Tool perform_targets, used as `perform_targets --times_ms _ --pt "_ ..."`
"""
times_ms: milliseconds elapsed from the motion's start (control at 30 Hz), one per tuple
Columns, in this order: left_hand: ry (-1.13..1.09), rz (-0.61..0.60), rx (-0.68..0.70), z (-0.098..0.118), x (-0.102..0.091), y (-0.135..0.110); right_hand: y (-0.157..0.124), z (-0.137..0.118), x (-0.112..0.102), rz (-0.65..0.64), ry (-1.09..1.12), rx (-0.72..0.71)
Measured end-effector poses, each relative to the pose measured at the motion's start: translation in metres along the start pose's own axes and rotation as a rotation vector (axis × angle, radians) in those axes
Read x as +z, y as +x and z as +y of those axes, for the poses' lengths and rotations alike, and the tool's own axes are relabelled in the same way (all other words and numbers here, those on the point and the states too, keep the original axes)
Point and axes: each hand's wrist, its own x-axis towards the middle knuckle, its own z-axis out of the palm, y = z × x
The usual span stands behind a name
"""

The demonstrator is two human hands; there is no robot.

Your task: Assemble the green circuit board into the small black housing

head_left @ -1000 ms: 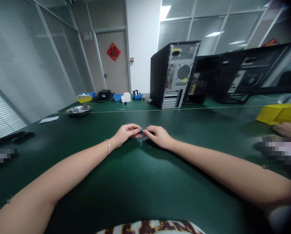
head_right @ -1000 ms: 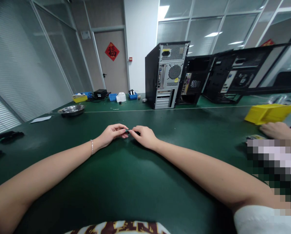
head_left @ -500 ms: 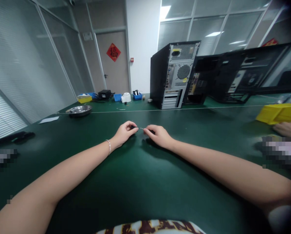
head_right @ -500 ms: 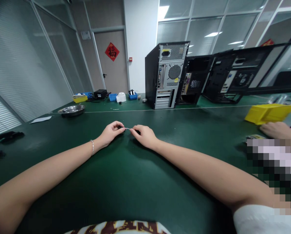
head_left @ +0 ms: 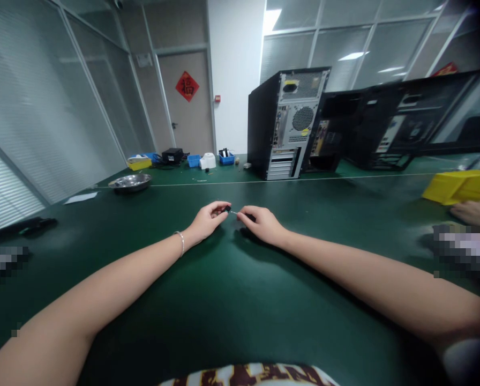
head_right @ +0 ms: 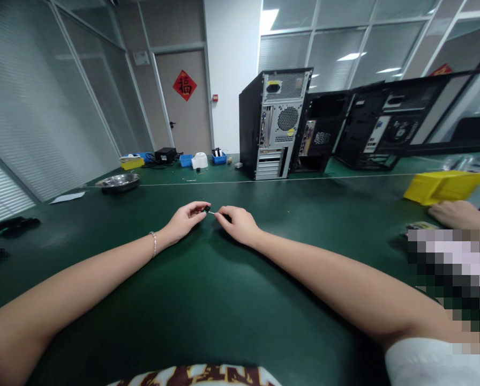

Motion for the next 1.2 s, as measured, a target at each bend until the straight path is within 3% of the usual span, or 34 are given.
perform_targets --times_ms 233,600,1200 --pt "-0.001 -0.083 0.001 0.0021 0.0013 -0.0023 -0.0002 0.0015 0.0007 0.002 -0.029 0.001" --pt "0.104 -0.051 0.047 0.0056 0.0001 -0.0041 0.0 0.0023 0.0002 0.0 -0.076 0.032" --pt "-0.046 -0.075 -0.027 0.006 0.0008 -0.0046 0.0001 0.0045 -0.0014 -0.037 0.034 0.005"
